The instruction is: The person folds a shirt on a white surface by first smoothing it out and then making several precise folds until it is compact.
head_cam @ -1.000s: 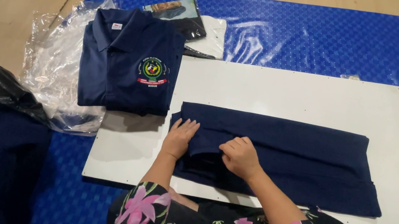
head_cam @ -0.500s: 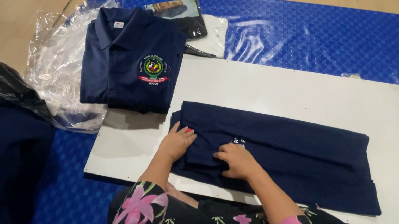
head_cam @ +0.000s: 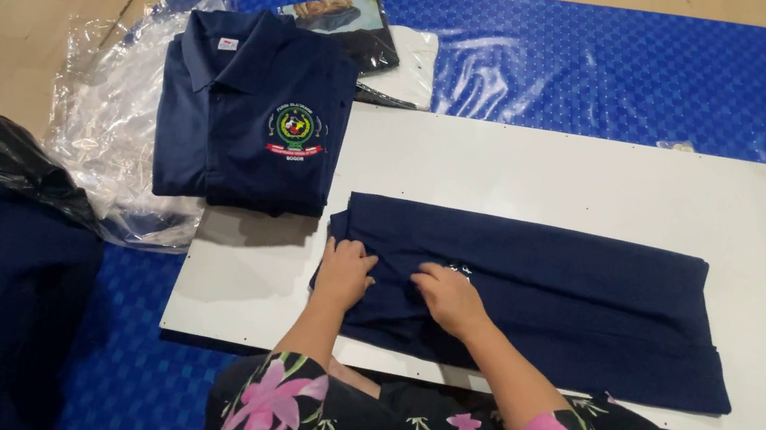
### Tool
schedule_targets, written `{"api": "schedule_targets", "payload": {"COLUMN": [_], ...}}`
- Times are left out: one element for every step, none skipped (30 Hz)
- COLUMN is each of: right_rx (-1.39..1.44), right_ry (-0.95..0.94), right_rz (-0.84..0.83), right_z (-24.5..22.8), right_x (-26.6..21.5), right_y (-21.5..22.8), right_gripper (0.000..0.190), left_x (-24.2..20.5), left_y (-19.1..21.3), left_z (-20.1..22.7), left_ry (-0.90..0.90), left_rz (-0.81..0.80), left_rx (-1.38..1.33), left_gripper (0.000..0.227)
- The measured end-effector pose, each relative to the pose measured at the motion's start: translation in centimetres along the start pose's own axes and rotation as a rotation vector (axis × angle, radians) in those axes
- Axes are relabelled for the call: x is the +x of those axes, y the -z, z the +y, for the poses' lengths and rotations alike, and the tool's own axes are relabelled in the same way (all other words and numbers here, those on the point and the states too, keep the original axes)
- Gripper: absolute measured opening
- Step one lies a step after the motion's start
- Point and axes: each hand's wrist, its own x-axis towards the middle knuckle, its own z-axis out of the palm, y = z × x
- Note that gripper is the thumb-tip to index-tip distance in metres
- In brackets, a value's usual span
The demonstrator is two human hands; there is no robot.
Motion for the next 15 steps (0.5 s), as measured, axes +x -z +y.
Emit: {"api": "schedule_targets", "payload": {"right_rx": [-0.069,-0.136,-0.136,-0.128,-0.120,-0.121,-0.123,-0.123,-0.122,-0.111,-0.101,-0.099,-0.082,-0.063,-0.061], "right_ry": [0.008,0.016,0.019,-0.024,-0.067,-0.063,-0.082,-0.102,-0.099,-0.140,-0.181,-0.177,-0.203,-0.229,-0.226], "right_rz": [0.135,0.272,0.274,0.335,0.395,0.395,0.426,0.455,0.452,0.382,0.311,0.314,0.128,-0.060,-0.060], "right_z": [0.3,0.5,1.1,1.8,2.5,2.5,2.5,2.4,1.8,1.1,0.5,-0.7,-2.0,-3.3,-3.3], "right_x": [0.1,0.3,1.0,1.5,2.0,2.9,3.7,4.5,4.9,5.5,6.2,6.4,6.6,6.7,6.5], "right_y": [-0.3,-0.6,-0.9,-1.2,-1.4,-1.2,-0.9,-0.8,-0.8,-0.8,-0.7,0.2,1.1,1.9,1.7], "right_gripper": [0.021,0.019,0.019,0.019,0.019,0.019,0.021,0.024,0.024,0.029,0.034,0.034,0.043,0.052,0.052], "left_x": [0.0,0.2,0.5,0.8,1.1,1.2,1.4,1.4,1.4,1.6,1.8,1.7,1.6,1.2,1.1], "left_y": [0.3,0.8,0.4,0.0,-0.5,-0.9,-1.4,-1.9,-3.2,-4.4,-5.6,-3.8,-2.0,-0.2,0.9], "left_z": [0.2,0.2,-0.1,-0.3,-0.5,-0.9,-1.4,-1.7,-2.1,-2.6,-3.1,-2.6,-2.1,-1.6,-1.2], "left_ry": [0.044,0.088,0.090,0.241,0.390,0.393,0.529,0.666,0.670,0.689,0.707,0.709,0.747,0.784,0.786], "left_rz": [-0.021,-0.042,-0.039,-0.002,0.037,0.040,0.090,0.138,0.138,0.081,0.023,0.027,-0.060,-0.151,-0.150], "left_rx": [-0.012,-0.023,-0.020,-0.216,-0.412,-0.413,-0.535,-0.656,-0.656,-0.649,-0.642,-0.640,-0.686,-0.731,-0.729], "left_gripper": [0.045,0.048,0.048,0.053,0.059,0.059,0.046,0.036,0.036,0.040,0.045,0.045,0.065,0.084,0.084]}}
